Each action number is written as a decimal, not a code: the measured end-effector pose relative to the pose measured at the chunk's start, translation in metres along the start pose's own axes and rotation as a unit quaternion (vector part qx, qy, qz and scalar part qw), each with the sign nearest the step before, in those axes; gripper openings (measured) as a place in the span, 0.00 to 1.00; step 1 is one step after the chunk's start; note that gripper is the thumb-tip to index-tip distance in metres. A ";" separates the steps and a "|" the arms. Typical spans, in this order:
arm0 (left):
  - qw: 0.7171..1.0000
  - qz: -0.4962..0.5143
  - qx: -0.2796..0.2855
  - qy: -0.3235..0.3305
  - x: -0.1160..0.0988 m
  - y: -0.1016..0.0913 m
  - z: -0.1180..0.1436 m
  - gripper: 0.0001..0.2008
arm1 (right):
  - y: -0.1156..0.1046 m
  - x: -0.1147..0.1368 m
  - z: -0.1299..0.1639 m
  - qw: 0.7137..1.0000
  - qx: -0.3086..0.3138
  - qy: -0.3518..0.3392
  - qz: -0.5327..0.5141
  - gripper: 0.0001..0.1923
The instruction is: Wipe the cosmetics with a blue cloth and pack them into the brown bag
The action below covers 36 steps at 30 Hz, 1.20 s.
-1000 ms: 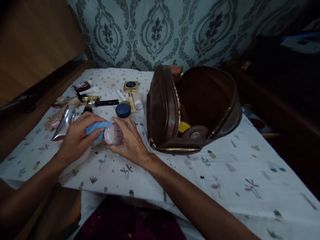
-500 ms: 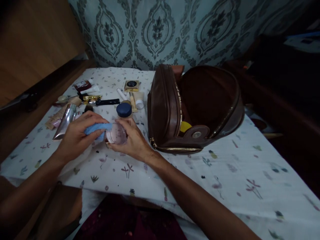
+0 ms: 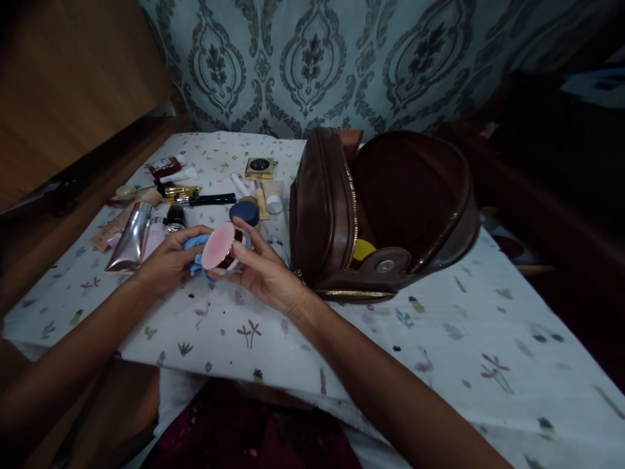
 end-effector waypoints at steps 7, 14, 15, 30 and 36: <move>0.997 -0.038 0.063 0.010 -0.005 0.023 0.003 0.32 | -0.003 -0.004 -0.001 0.996 -0.069 0.012 -0.063 0.29; 0.996 -0.089 -0.005 0.019 -0.012 0.016 0.004 0.33 | -0.011 -0.004 -0.002 0.993 -0.112 -0.001 0.044 0.32; 0.996 -0.090 -0.014 0.026 -0.014 0.013 0.004 0.33 | -0.014 -0.003 -0.002 0.991 -0.119 -0.008 0.058 0.32; 0.885 -0.395 -0.103 0.225 -0.055 0.031 0.032 0.15 | -0.022 -0.011 -0.001 0.983 -0.137 0.009 0.123 0.38; 0.808 -0.493 -0.061 0.316 -0.061 0.062 0.041 0.22 | -0.015 -0.013 0.000 0.990 -0.133 -0.011 0.033 0.34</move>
Point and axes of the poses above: each hand's wrist, its own z-axis away from the middle knuckle, its own y-axis out of the palm, x = y × z, the point moved 6 cm from there along -z, towards the middle knuckle, and after that the axes turned 14 degrees about x, right-handed, at the moved point
